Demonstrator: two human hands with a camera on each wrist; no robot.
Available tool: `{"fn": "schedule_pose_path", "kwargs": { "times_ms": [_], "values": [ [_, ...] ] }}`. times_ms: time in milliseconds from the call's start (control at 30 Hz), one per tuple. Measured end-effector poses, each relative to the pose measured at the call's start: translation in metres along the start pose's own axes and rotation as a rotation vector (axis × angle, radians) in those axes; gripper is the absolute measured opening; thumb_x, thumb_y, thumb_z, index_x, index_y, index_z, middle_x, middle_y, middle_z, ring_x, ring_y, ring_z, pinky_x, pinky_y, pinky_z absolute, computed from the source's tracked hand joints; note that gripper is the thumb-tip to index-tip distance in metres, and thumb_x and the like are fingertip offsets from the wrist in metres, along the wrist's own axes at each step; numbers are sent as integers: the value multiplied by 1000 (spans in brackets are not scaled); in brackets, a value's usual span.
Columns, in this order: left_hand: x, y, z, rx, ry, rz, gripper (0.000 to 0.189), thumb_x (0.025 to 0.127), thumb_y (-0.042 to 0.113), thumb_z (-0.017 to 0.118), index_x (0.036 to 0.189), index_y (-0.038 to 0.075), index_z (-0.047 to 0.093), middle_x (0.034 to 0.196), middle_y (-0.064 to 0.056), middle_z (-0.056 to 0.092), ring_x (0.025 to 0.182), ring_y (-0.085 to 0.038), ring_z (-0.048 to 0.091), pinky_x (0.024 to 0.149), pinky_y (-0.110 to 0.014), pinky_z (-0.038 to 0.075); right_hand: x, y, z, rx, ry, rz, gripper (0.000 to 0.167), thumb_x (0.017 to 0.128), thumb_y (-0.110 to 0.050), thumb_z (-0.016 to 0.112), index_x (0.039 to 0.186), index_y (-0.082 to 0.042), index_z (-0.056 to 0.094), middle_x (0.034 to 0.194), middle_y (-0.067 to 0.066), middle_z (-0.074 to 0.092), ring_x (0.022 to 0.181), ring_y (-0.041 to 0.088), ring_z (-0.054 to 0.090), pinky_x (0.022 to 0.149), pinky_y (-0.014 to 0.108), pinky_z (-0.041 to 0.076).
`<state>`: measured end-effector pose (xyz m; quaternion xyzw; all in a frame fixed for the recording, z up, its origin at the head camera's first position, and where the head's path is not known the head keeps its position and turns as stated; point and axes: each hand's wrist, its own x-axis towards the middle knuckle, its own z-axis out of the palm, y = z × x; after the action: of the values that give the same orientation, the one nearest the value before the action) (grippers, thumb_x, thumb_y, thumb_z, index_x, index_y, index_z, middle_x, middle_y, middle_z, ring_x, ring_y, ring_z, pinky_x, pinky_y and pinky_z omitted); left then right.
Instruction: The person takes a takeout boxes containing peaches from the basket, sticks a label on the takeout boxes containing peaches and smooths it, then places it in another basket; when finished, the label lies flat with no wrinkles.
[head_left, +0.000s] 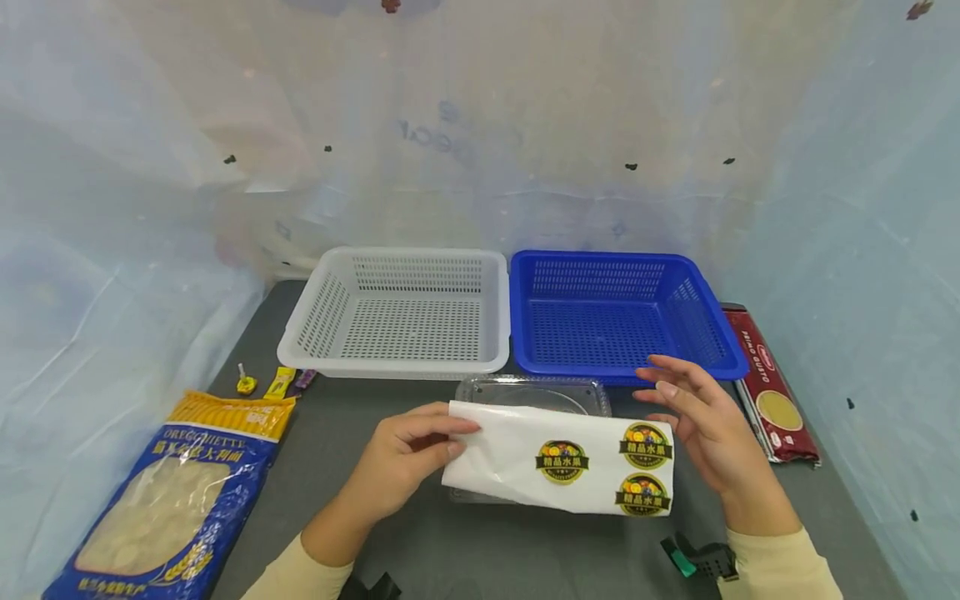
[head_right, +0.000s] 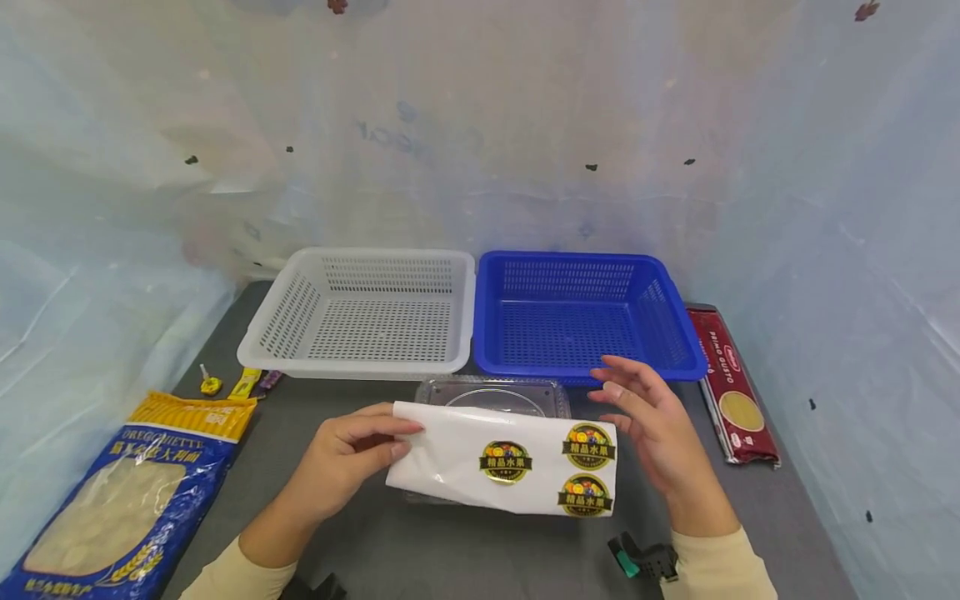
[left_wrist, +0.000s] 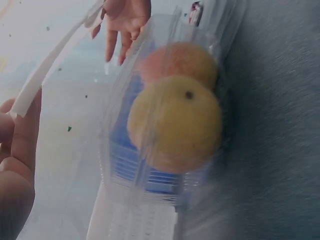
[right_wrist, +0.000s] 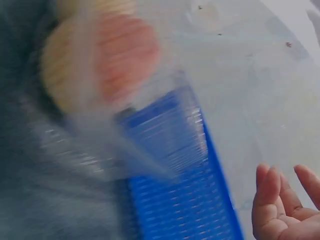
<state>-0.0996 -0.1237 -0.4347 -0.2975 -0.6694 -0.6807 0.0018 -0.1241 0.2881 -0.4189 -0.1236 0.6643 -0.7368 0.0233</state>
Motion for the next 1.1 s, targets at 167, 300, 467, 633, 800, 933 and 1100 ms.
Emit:
{"fn": "schedule_pose_path", "kwargs": {
  "times_ms": [167,300,467,633,800,933,1100],
  "values": [
    [17,-3,-7,-12,52,-11,33,97,-15,71,129,-7,75,134,-18,70,107,-27,71,79,-35,63,9,-21,6,38,41,-92,37,116,-2,45,152,1,51,142,17,61,121,28,66,91,33,55],
    [31,-6,-15,-6,98,-10,35,97,-15,71,131,-9,72,137,-19,68,106,-27,71,80,-34,63,18,-38,9,100,60,-175,37,115,1,43,150,5,52,141,22,60,121,32,65,90,36,57],
    [49,-9,-24,2,146,7,37,96,-18,70,133,-12,70,141,-21,65,105,-28,72,76,-31,62,26,-53,19,136,59,-244,37,114,2,42,150,9,50,143,25,57,123,34,63,92,36,57],
    [64,-12,-28,3,144,56,42,97,-18,68,138,-10,67,145,-19,63,110,-31,72,78,-34,63,33,-60,31,182,44,-262,39,113,3,42,151,10,50,141,23,59,122,36,62,92,36,57],
    [72,-18,-27,0,144,101,43,97,-21,67,139,-11,66,144,-21,62,113,-32,70,82,-35,63,38,-58,39,276,-51,-316,41,113,4,41,152,8,51,142,24,58,124,38,61,93,37,57],
    [73,-24,-23,7,134,97,44,96,-22,66,139,-12,65,145,-21,61,110,-30,71,79,-33,62,40,-53,42,252,-31,-308,40,113,4,43,151,6,53,141,22,61,122,36,62,93,36,57],
    [71,-26,-21,-3,134,88,44,97,-22,66,140,-12,65,145,-23,61,109,-32,72,78,-33,63,44,-41,47,125,0,-245,40,113,3,47,152,4,54,141,23,62,120,33,65,91,36,57]
  ]
}}
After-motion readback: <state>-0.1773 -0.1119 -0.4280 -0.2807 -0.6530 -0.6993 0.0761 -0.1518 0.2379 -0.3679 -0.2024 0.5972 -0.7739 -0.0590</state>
